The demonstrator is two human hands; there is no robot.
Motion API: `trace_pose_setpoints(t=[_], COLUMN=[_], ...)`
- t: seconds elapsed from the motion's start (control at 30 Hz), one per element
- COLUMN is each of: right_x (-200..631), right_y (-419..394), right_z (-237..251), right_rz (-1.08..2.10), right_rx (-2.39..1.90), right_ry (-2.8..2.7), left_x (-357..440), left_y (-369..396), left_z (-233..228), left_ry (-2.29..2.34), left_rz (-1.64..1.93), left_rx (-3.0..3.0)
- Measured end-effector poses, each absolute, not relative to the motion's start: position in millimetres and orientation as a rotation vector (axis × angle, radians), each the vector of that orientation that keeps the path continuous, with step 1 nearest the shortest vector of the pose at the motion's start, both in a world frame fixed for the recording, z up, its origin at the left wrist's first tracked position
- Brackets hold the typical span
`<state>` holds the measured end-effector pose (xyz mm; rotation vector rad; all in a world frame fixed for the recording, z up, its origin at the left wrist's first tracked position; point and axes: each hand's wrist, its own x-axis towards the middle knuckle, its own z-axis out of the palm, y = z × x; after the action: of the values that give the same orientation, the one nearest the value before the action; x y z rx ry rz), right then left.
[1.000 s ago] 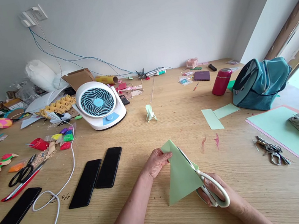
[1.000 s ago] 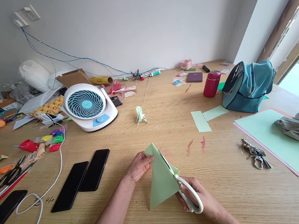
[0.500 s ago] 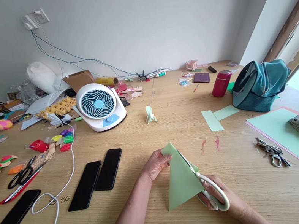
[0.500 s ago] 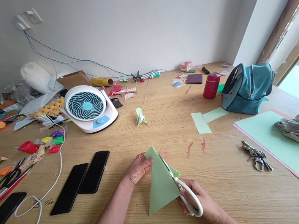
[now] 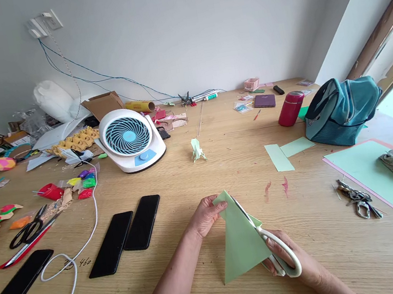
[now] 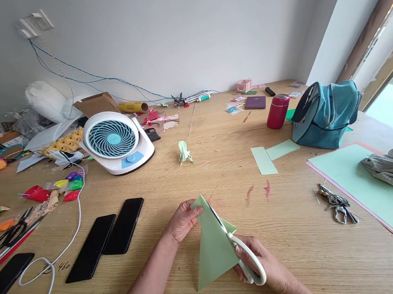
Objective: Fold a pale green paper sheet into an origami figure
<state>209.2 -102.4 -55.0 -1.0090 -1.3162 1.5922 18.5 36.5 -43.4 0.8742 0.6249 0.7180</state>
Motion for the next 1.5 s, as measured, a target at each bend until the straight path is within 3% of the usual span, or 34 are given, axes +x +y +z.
trace_pose_setpoints(t=[1.5], right_x=[208.9], right_y=[-102.9], right_z=[-52.7], right_rz=[1.669], right_rx=[-1.171], right_ry=[-1.111], left_x=[20.3], left_y=[32.6], left_z=[-39.1], left_ry=[0.648], left_rz=[0.636], left_rx=[0.973])
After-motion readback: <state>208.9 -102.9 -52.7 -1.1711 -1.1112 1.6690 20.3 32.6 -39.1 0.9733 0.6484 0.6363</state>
